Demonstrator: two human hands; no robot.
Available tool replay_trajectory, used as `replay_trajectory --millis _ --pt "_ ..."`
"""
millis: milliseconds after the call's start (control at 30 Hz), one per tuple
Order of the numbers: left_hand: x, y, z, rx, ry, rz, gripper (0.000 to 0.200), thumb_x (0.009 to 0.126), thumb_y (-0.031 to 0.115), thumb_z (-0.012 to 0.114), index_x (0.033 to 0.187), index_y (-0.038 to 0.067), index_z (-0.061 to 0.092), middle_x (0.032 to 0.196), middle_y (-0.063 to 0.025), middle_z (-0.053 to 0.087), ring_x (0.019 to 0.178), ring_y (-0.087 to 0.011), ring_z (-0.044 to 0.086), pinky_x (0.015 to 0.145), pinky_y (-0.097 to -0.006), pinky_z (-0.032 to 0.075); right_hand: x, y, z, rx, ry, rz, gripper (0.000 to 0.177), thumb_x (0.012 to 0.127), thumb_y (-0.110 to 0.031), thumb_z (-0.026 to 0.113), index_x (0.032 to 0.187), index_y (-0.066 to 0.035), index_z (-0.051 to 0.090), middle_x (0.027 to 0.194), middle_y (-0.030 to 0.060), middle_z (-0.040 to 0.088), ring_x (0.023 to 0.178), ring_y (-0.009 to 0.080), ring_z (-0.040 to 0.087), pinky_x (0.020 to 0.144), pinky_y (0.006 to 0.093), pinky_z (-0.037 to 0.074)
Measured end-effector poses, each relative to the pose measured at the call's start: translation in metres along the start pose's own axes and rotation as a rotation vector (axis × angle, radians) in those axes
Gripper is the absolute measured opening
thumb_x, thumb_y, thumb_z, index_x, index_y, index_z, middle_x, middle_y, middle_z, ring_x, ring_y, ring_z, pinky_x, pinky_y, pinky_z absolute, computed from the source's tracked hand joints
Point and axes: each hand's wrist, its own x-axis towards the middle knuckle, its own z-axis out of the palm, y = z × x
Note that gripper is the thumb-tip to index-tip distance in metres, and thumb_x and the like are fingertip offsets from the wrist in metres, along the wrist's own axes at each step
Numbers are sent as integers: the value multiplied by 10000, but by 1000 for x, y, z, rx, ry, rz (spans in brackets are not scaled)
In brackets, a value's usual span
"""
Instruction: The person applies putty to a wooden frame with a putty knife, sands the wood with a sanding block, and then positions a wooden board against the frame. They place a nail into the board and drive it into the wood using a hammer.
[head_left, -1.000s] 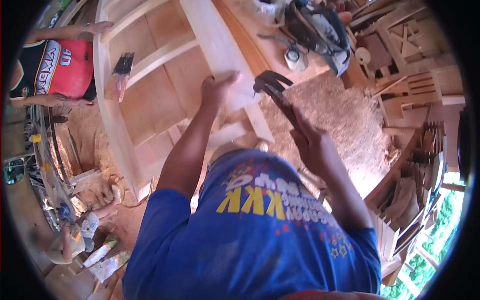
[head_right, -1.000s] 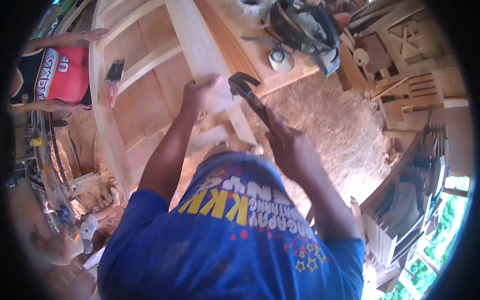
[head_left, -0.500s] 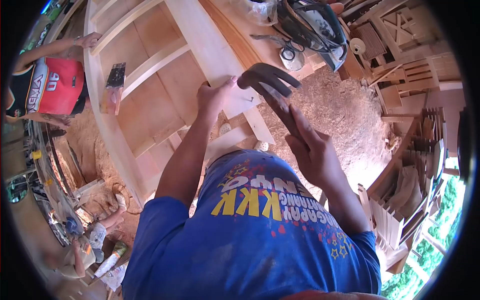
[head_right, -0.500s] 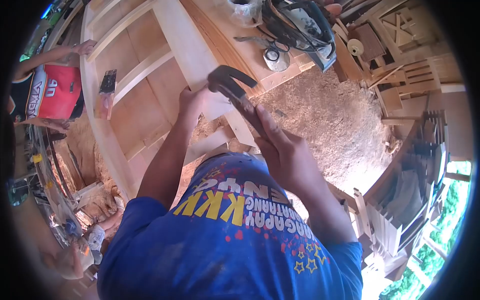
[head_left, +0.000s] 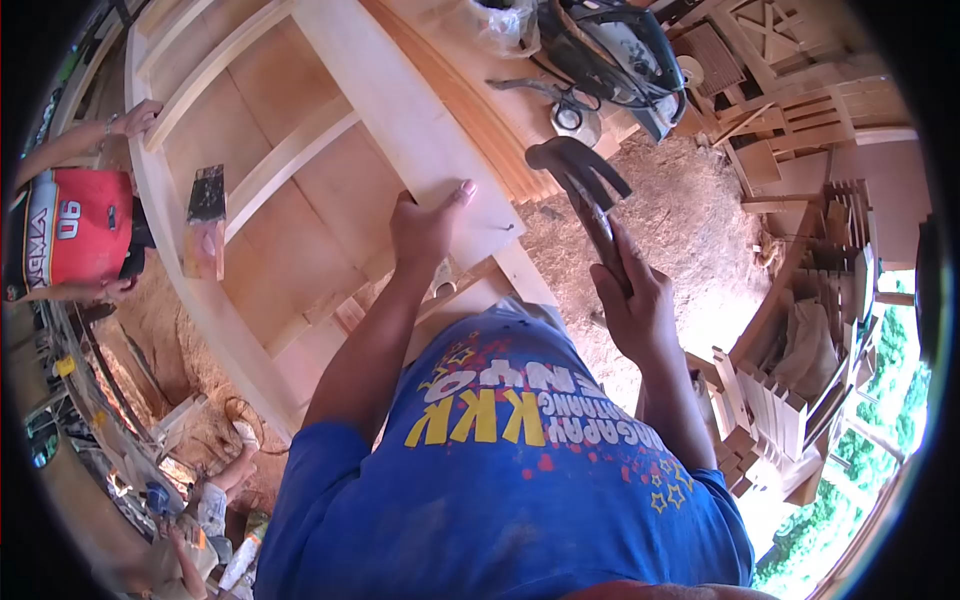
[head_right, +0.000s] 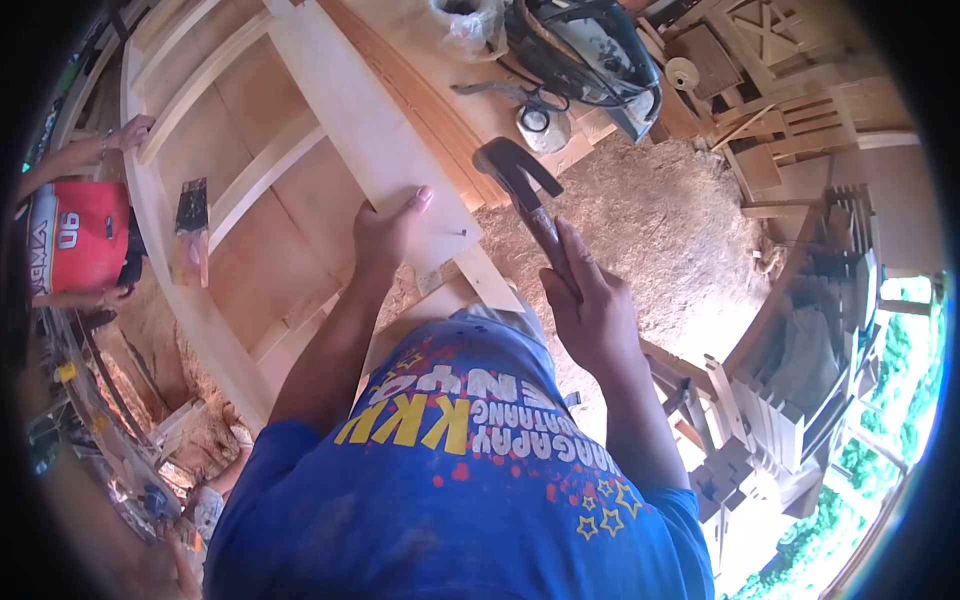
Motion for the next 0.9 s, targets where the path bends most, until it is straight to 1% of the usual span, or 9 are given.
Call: replay_trajectory --millis 167,200,300,333,467,600,700,800,900 --pt "5 -8 -6 45 -30 43 594 806 413 904 1099 -59 690 1029 -174 781 929 -229 764 837 -359 595 31 22 1 -43 52 19 477 932 -166 750 1380 -51 635 887 215 747 805 338 762 723 405 572" --pt "4 -6 -6 43 -27 43 593 810 415 899 1098 -59 692 1035 -175 782 935 -229 765 843 -358 595 42 27 1 -56 46 66 441 912 -172 758 1328 -58 664 940 206 748 856 358 754 754 428 572" --pt "-2 11 -5 50 -30 -15 502 858 328 867 1161 -36 703 1072 -139 776 962 -184 747 867 -331 582 88 48 9 -226 144 -144 412 902 -170 748 1295 -67 679 1003 185 746 915 386 736 789 468 565" --pt "-4 12 -5 52 -21 -32 506 855 328 869 1161 -39 703 1065 -140 778 957 -183 748 861 -335 585 106 54 14 -201 127 -130 420 891 -184 748 1293 -100 660 1091 170 722 967 405 704 810 515 548" --pt "-9 13 -4 78 29 -71 564 824 362 884 1159 -52 699 1050 -147 780 948 -190 754 842 -346 595 170 64 33 -355 105 -171 482 888 -212 749 1342 -171 592 1168 170 675 1009 417 679 808 551 535" --pt "-11 9 -5 241 131 -55 651 774 445 903 1147 -51 704 1043 -161 782 955 -216 762 850 -351 601 211 78 49 -292 65 -214 474 874 -151 736 1336 -160 630 1264 178 675 1092 425 676 879 535 559" --pt "-16 11 -2 287 185 -124 697 752 489 908 1147 -49 710 1051 -163 783 967 -229 766 867 -358 602 215 84 58 -275 154 -353 465 858 -118 738 1314 -120 647 1259 187 638 1134 420 637 939 525 531" --pt "-19 20 -1 312 190 -150 719 758 516 900 1158 -52 713 1065 -152 783 966 -226 765 871 -366 599 223 95 63 -299 173 -472 473 831 -111 762 1289 -73 656 1124 182 568 1120 406 570 982 515 480" --pt "0 16 -4 189 200 -175 707 788 528 877 1162 -49 714 1059 -145 779 948 -221 762 850 -362 597 229 95 64 -299 219 -579 449 823 -109 759 1253 -36 653 1105 197 563 1119 408 555 994 520 453"
